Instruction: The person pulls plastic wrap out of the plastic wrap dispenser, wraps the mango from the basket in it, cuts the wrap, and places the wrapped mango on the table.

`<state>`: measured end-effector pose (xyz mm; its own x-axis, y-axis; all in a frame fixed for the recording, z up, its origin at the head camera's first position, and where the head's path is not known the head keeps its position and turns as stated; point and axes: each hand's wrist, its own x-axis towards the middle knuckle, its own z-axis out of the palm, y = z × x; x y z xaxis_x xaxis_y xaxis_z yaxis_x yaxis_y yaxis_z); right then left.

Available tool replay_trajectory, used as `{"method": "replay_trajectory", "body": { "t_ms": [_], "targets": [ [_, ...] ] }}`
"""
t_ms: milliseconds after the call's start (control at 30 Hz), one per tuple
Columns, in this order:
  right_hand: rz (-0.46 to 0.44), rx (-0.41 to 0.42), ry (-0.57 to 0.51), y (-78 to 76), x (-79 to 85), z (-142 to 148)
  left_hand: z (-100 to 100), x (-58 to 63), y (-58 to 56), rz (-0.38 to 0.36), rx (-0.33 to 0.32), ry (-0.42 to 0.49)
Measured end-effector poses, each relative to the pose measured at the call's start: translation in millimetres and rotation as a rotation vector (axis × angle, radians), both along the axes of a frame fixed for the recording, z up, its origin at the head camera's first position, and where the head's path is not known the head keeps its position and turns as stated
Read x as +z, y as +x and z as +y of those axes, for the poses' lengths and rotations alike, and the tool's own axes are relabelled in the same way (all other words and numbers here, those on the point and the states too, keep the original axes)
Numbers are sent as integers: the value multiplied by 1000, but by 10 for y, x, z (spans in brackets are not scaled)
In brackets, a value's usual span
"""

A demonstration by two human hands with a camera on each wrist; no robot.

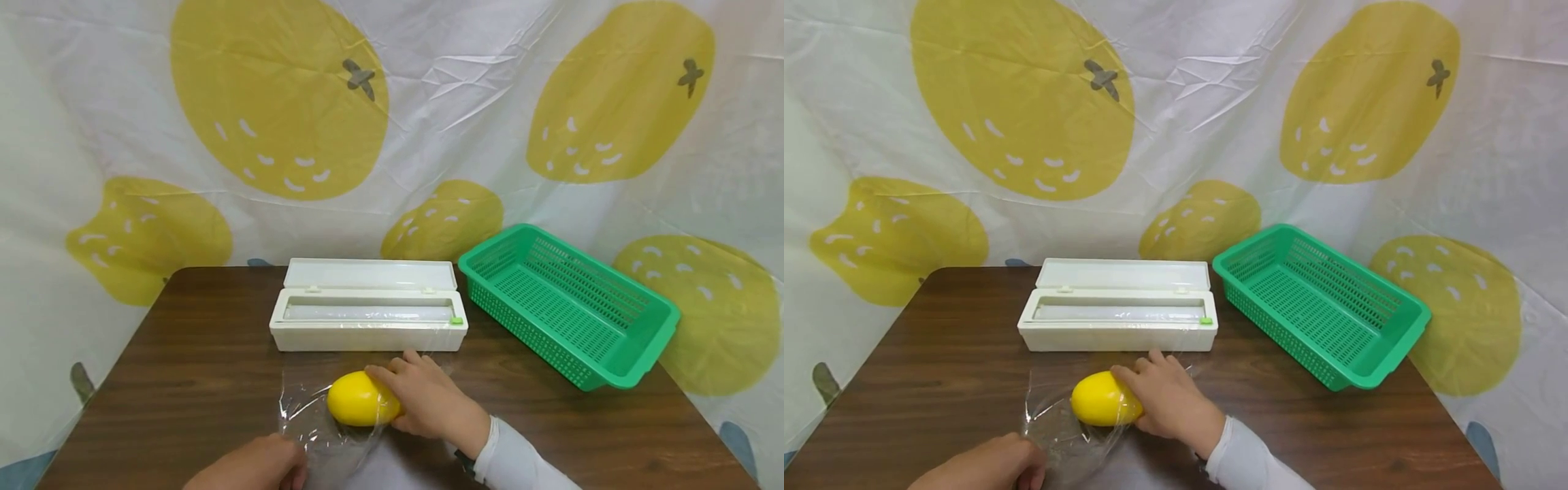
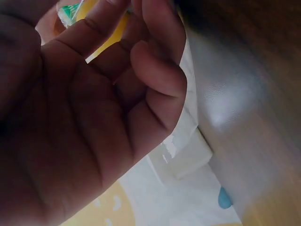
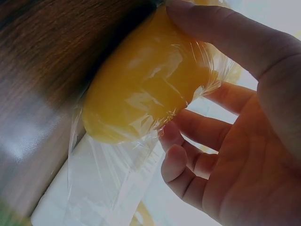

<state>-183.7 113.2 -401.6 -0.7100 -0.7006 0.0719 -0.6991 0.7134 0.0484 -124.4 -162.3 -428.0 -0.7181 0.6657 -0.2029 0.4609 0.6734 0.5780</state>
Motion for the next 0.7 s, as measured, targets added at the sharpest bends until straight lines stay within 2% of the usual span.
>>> {"method": "replay_trajectory", "body": {
  "t_ms": [67, 133, 233, 300, 400, 533, 633, 700],
  "targets": [
    [-3, -2, -6, -3, -2, -1, -8, 0, -6, -21, 5, 25],
    [-7, -4, -10, -3, 0, -1, -21, 7, -18, -76, 21, 38],
    [-17, -4, -11, -5, 1, -5, -39, 15, -28, -139, 47, 15],
    [-22, -4, -7, -4, 2, -7, -43, 30, -23, -125, 53, -15],
    [-24, -7, 0, 0, 3, -6, -49, 96, -13, -75, 62, -45],
    [-20, -14, 5, 5, 8, -1, -50, 282, -23, 4, 61, -58],
    [-20, -17, 6, 8, 13, 0, -32, 459, -29, 122, 54, -96],
    [-18, -17, 7, 8, 13, 1, -3, 565, -22, 249, 49, -103]
  ]
}}
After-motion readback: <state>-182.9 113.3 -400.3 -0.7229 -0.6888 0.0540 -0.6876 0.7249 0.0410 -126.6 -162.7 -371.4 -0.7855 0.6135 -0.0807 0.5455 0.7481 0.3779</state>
